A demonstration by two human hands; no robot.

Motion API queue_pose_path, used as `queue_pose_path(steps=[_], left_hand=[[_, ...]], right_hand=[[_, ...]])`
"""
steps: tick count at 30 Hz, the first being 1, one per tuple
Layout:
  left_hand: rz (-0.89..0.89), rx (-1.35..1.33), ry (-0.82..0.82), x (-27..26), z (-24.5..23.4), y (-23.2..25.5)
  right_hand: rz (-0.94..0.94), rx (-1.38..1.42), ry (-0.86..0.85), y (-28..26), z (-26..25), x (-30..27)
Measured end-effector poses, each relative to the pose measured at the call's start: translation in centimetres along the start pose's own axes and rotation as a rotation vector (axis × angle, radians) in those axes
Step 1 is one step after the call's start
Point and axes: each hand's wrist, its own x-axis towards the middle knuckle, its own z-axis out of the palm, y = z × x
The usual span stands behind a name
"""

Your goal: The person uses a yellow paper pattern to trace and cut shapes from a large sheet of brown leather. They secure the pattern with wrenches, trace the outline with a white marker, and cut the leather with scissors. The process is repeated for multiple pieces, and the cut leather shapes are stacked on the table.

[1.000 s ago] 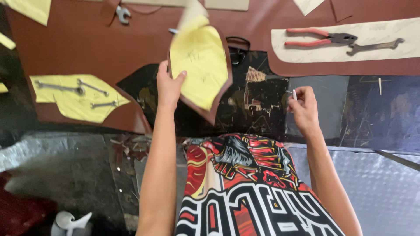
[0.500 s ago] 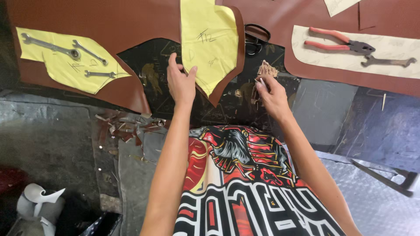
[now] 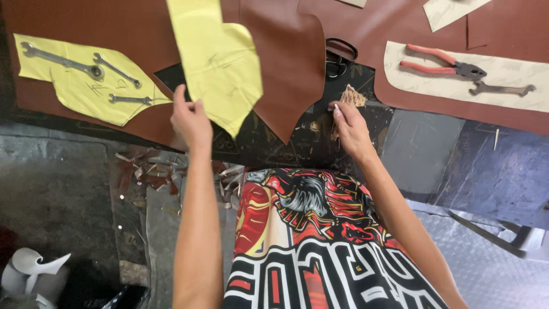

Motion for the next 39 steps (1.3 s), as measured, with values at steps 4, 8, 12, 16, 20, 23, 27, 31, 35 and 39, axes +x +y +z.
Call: queue_pose_path(steps=[4, 8, 12, 16, 20, 23, 27, 31, 35, 39], left_hand=[[0.193, 0.375, 0.107, -1.4, -2.3, -0.7], [0.501, 0.415, -0.253, -4.4, 1.3, 1.4], [0.613, 0.521, -0.499, -7.2, 4.5, 4.6], [0.562, 0.578, -0.520, -8.8, 4.5, 4.7], [0.546, 0.591, -0.512, -9.4, 4.5, 4.6], [0.497, 0.614, -0.571, -9.3, 4.5, 4.7], [0.509, 0.627, -0.564, -9.6, 4.4, 4.7], [0.499, 0.658, -0.582, -9.2, 4.4, 5.0], [0.513, 0.663, -0.570, -9.3, 4.6, 4.8], [0.500, 0.665, -0.588, -9.1, 4.7, 5.1]], right_hand=[[-0.065, -0.016, -0.073, -2.4, 1.4, -0.4], [-0.019, -0.121, -0.122, -4.1, 4.3, -0.7], [-0.361, -0.316, -0.096, -3.6, 6.0, -0.1], [-0.331, -0.318, -0.104, -3.6, 6.8, -0.5], [-0.420, -0.353, -0.101, -3.6, 7.5, -0.8], [-0.436, -0.366, -0.096, -3.2, 7.9, -0.8], [-0.412, -0.458, -0.163, -2.6, 8.0, -1.1], [-0.482, -0.403, -0.193, -3.2, 7.3, -2.0], [-0.501, -0.431, -0.210, -4.0, 7.3, 0.0], [-0.524, -0.470, -0.211, -4.4, 6.1, 1.7]])
